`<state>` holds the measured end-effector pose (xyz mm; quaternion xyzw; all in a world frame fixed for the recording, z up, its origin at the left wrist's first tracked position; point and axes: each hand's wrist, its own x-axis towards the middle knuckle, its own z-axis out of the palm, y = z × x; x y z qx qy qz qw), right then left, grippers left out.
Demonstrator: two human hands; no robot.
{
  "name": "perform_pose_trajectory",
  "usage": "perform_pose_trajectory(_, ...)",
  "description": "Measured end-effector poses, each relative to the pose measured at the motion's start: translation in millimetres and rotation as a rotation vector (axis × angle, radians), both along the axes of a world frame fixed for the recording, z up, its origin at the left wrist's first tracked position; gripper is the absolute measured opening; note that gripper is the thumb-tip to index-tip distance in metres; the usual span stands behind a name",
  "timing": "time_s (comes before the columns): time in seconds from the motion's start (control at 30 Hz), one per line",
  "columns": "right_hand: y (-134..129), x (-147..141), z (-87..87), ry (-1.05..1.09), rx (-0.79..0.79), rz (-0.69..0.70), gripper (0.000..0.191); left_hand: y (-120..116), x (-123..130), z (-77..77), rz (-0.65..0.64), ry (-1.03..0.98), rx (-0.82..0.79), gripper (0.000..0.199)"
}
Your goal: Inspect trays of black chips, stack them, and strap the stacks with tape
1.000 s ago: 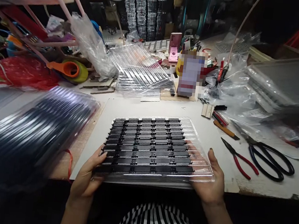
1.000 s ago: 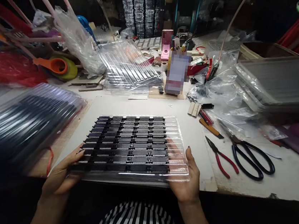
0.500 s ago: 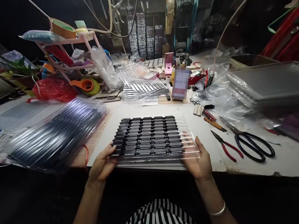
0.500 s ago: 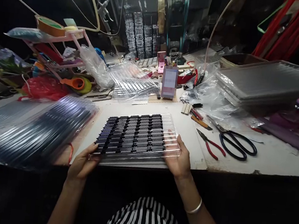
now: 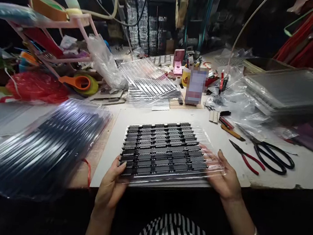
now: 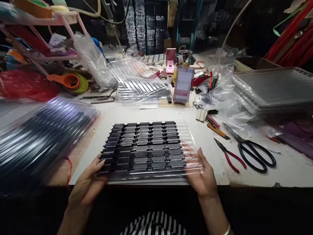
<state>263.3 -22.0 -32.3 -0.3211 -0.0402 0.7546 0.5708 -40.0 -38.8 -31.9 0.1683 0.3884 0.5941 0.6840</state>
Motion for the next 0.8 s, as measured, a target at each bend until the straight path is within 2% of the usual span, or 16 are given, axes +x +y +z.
perform_pose_trajectory(0.43,1,-13,1.5,-0.324,-0.175,-0.117,0.048,6,-13,5.4,-0.066,-0.159,-0.123,0.04)
perform_pose_trajectory(0.67,3,-16,2.8,-0.454,-0.186,-0.09,0.049,8,-11,1.8,-0.02,-0.175,-0.109,0.021)
perform_pose_trajectory(0.8,0,-21,5.6,-0.426,-0.14,-0.075,0.06,8,-10,2.7,-0.009,-0.155,-0.115,0.02)
